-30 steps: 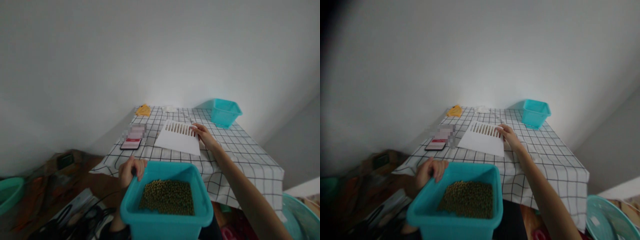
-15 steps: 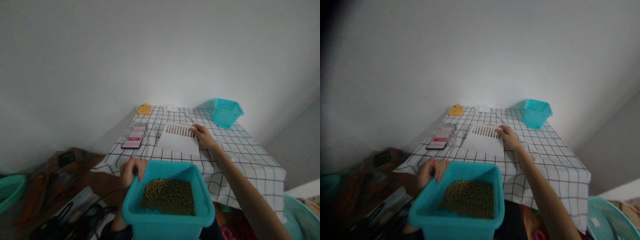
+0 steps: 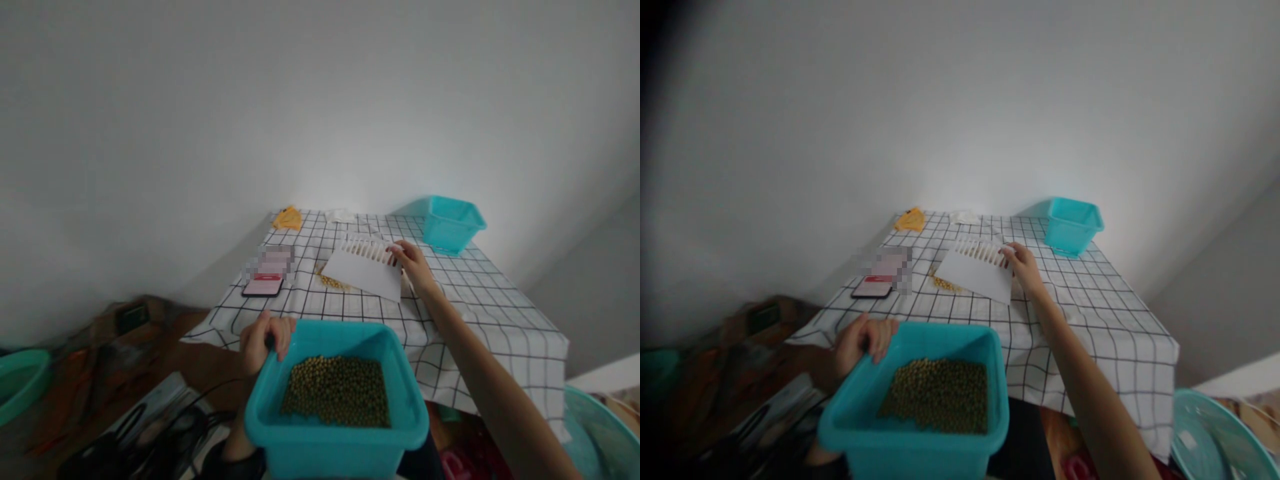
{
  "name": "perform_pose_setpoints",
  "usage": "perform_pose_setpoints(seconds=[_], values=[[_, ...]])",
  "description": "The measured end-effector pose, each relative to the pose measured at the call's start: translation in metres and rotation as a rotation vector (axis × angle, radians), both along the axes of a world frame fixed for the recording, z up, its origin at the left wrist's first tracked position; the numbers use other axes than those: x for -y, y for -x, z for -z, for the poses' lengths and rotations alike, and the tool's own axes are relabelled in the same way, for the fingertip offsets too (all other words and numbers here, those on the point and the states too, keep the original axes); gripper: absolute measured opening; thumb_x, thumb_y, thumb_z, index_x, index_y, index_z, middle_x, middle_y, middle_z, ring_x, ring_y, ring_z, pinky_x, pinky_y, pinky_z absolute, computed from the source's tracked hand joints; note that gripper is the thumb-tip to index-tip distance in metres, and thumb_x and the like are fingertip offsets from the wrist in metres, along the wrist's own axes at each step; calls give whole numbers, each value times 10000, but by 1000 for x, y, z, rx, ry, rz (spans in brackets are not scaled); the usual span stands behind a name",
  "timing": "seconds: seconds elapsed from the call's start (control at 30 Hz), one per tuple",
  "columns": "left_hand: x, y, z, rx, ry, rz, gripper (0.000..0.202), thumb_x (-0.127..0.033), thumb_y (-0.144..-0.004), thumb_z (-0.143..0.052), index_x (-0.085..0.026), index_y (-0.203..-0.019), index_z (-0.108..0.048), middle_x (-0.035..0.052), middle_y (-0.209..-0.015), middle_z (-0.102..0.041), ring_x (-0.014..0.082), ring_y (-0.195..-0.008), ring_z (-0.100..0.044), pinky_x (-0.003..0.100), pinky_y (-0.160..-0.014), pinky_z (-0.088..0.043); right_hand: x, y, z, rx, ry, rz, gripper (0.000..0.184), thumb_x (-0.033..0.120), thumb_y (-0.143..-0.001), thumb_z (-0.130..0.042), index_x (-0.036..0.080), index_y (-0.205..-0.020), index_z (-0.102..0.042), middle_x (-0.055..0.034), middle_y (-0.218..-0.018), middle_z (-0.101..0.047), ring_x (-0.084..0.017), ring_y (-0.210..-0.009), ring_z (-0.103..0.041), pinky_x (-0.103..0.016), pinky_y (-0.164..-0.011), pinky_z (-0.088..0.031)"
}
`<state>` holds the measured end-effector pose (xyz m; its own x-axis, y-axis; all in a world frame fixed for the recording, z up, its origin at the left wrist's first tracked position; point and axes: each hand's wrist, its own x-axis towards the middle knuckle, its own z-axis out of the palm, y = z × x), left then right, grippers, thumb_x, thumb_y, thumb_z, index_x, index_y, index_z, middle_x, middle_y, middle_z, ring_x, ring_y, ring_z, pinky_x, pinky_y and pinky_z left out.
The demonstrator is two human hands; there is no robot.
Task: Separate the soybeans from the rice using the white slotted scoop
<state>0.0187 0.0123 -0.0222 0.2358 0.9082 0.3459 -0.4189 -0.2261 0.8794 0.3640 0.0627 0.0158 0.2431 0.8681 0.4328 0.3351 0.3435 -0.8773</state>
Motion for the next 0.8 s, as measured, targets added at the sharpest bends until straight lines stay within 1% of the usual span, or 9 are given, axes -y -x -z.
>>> perform_pose_setpoints(seconds=[0.07, 0.13, 0.27, 0.4, 0.53, 0.67, 0.73, 0.8], values=[[0, 0, -2, -37, -16, 14, 637, -512, -980, -488, -249, -404, -548, 12, -320, -445, 173, -389, -427, 396, -636, -448, 0, 1, 0, 5, 6, -19, 394, 609, -822, -625, 215, -829, -639, 13, -631, -553, -150, -567, -506, -260, -498, -355], [1, -1, -6, -45, -23, -4, 644, -521, -971, -498, -250, -388, -536, 11, -307, -437, 169, -373, -419, 401, -635, -444, 0, 1, 0, 9, 9, -33, 403, 621, -822, -625, 218, -835, -637, 10, -649, -561, -152, -581, -513, -260, -504, -360], [5, -9, -12, 0, -17, -58, 642, -488, -968, -503, -248, -373, -517, 6, -294, -431, 158, -354, -404, 387, -604, -414, 1, 2, -1, 9, 5, -38, 428, 648, -829, -617, 222, -857, -639, 4, -659, -566, -161, -601, -521, -260, -502, -369], [7, -13, -13, 48, -10, -121, 653, -475, -967, -504, -253, -354, -491, -5, -276, -401, 150, -334, -358, 384, -584, -398, 2, 1, 0, 4, -5, -31, 431, 644, -851, -602, 217, -896, -637, 5, -649, -572, -156, -569, -514, -261, -488, -356], [6, -11, -10, -12, -24, -70, 662, -531, -954, -519, -249, -355, -496, 2, -284, -410, 154, -335, -391, 395, -600, -417, 1, 2, 0, 14, -9, -47, 437, 652, -831, -626, 218, -882, -640, 0, -668, -588, -161, -594, -532, -263, -506, -370], [10, -17, -10, 91, -19, -156, 653, -455, -987, -485, -246, -369, -454, -16, -290, -355, 143, -342, -353, 368, -558, -390, 3, 4, -3, 11, -20, -62, 451, 669, -818, -628, 220, -856, -641, -4, -682, -583, -166, -628, -530, -270, -542, -392], [14, -22, -12, 121, -3, -178, 640, -419, -994, -476, -243, -379, -444, -21, -300, -338, 141, -350, -331, 357, -538, -369, 3, 4, -4, 7, -18, -59, 453, 671, -822, -619, 221, -873, -644, -2, -673, -568, -163, -612, -508, -271, -530, -377], [18, -25, -14, 125, 21, -189, 634, -390, -999, -467, -241, -383, -439, -22, -312, -334, 144, -360, -321, 357, -548, -367, 4, 4, -5, 5, -9, -61, 452, 669, -824, -617, 222, -879, -645, 1, -665, -556, -162, -595, -492, -271, -516, -362]])
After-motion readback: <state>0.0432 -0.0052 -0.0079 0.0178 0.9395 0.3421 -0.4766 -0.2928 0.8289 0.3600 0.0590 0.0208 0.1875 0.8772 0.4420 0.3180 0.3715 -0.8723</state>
